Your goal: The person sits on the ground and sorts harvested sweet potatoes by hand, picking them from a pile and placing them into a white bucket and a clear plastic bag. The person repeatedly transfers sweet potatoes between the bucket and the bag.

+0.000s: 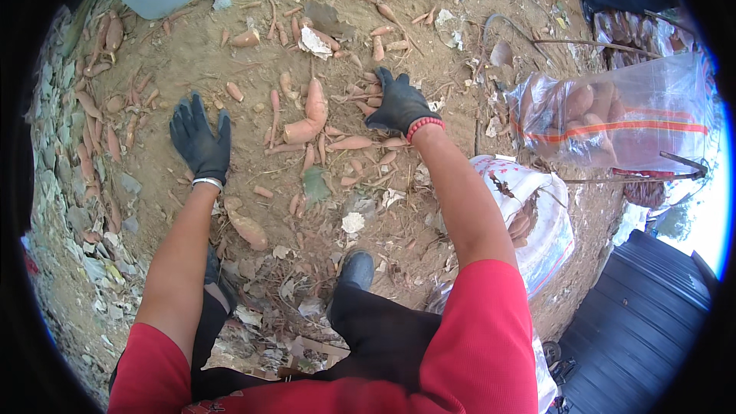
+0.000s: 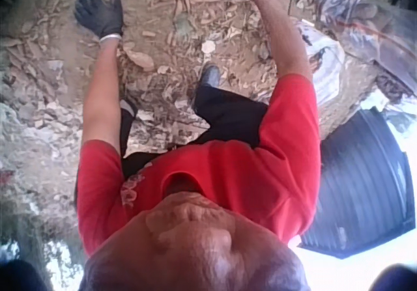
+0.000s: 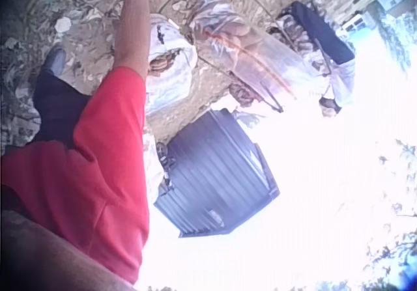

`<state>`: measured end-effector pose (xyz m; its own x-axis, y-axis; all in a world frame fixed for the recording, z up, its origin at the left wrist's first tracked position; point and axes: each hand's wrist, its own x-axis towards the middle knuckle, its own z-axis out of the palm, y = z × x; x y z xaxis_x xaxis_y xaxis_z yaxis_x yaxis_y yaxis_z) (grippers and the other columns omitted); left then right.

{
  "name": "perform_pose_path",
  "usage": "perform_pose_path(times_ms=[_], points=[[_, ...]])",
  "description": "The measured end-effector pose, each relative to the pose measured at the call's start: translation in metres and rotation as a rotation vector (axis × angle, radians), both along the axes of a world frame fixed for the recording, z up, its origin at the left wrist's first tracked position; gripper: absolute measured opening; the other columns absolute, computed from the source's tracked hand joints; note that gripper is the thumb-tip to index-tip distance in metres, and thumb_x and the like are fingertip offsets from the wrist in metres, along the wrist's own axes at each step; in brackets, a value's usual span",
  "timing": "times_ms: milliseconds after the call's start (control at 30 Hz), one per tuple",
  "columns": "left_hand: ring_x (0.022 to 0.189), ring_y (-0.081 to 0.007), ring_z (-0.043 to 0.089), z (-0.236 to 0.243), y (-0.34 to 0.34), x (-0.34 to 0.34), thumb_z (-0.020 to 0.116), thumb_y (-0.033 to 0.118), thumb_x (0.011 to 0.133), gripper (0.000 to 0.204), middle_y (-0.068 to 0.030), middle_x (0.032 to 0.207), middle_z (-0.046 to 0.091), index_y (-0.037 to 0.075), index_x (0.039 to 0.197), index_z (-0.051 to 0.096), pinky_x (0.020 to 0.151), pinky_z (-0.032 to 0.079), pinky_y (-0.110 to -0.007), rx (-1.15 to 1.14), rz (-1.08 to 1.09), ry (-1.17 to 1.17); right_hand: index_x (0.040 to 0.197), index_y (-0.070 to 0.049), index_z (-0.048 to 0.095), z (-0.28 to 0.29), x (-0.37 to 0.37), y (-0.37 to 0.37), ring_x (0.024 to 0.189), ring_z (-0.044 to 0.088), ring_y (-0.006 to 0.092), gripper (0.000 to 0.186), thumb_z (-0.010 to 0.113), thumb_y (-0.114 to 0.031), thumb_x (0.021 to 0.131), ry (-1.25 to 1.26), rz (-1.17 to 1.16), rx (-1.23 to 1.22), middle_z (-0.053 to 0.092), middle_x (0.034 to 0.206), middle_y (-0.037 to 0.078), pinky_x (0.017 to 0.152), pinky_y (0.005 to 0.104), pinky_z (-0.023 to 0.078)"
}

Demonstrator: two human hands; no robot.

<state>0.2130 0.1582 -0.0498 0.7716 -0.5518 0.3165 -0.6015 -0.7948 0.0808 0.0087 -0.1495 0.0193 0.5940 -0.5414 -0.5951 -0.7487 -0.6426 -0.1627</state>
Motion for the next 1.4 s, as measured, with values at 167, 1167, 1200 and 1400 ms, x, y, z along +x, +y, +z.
perform_pose_path(times_ms=[167, 1167, 1200, 1400], points=[[0.131, -0.0385, 0.041, 0.000, 0.002, 0.001, 0.057, 0.047, 0.090, 0.067, -0.0211, 0.140, 0.045, 0.011, 0.145, 0.040, 0.112, 0.026, -0.052, -0.005, -0.001, -0.005, 0.143, -0.020, 0.039, 0.011, 0.009, 0.013, 0.111, 0.058, 0.0440, 0.092, 0.084, -0.035, 0.063, 0.025, -0.031, -0.029, 0.050, 0.126, 0.025, 0.095, 0.0479, 0.049], [0.129, -0.0360, 0.044, -0.006, 0.005, 0.004, 0.054, 0.049, 0.092, 0.064, -0.0195, 0.138, 0.049, 0.013, 0.144, 0.042, 0.110, 0.028, -0.051, 0.029, -0.014, -0.072, 0.111, -0.010, 0.064, 0.115, -0.106, 0.037, 0.103, 0.063, 0.0356, 0.027, 0.058, -0.027, 0.091, 0.087, -0.113, -0.172, 0.065, 0.111, 0.022, 0.088, 0.0421, 0.050], [0.129, -0.0362, 0.044, -0.006, 0.000, 0.004, 0.054, 0.049, 0.092, 0.065, -0.0196, 0.138, 0.049, 0.013, 0.144, 0.042, 0.110, 0.027, -0.051, 0.021, -0.024, -0.061, 0.112, -0.011, 0.063, 0.086, -0.105, 0.023, 0.104, 0.063, 0.0359, 0.028, 0.058, -0.027, 0.090, 0.149, -0.168, -0.222, 0.066, 0.110, 0.022, 0.089, 0.0428, 0.050], [0.132, -0.0365, 0.041, -0.002, -0.002, 0.001, 0.056, 0.048, 0.091, 0.066, -0.0203, 0.140, 0.047, 0.013, 0.145, 0.041, 0.111, 0.026, -0.051, 0.019, -0.017, -0.014, 0.128, -0.012, 0.055, 0.003, -0.127, 0.007, 0.108, 0.062, 0.0364, 0.049, 0.065, -0.029, 0.083, 0.176, -0.358, -0.292, 0.061, 0.118, 0.023, 0.090, 0.0445, 0.050]])
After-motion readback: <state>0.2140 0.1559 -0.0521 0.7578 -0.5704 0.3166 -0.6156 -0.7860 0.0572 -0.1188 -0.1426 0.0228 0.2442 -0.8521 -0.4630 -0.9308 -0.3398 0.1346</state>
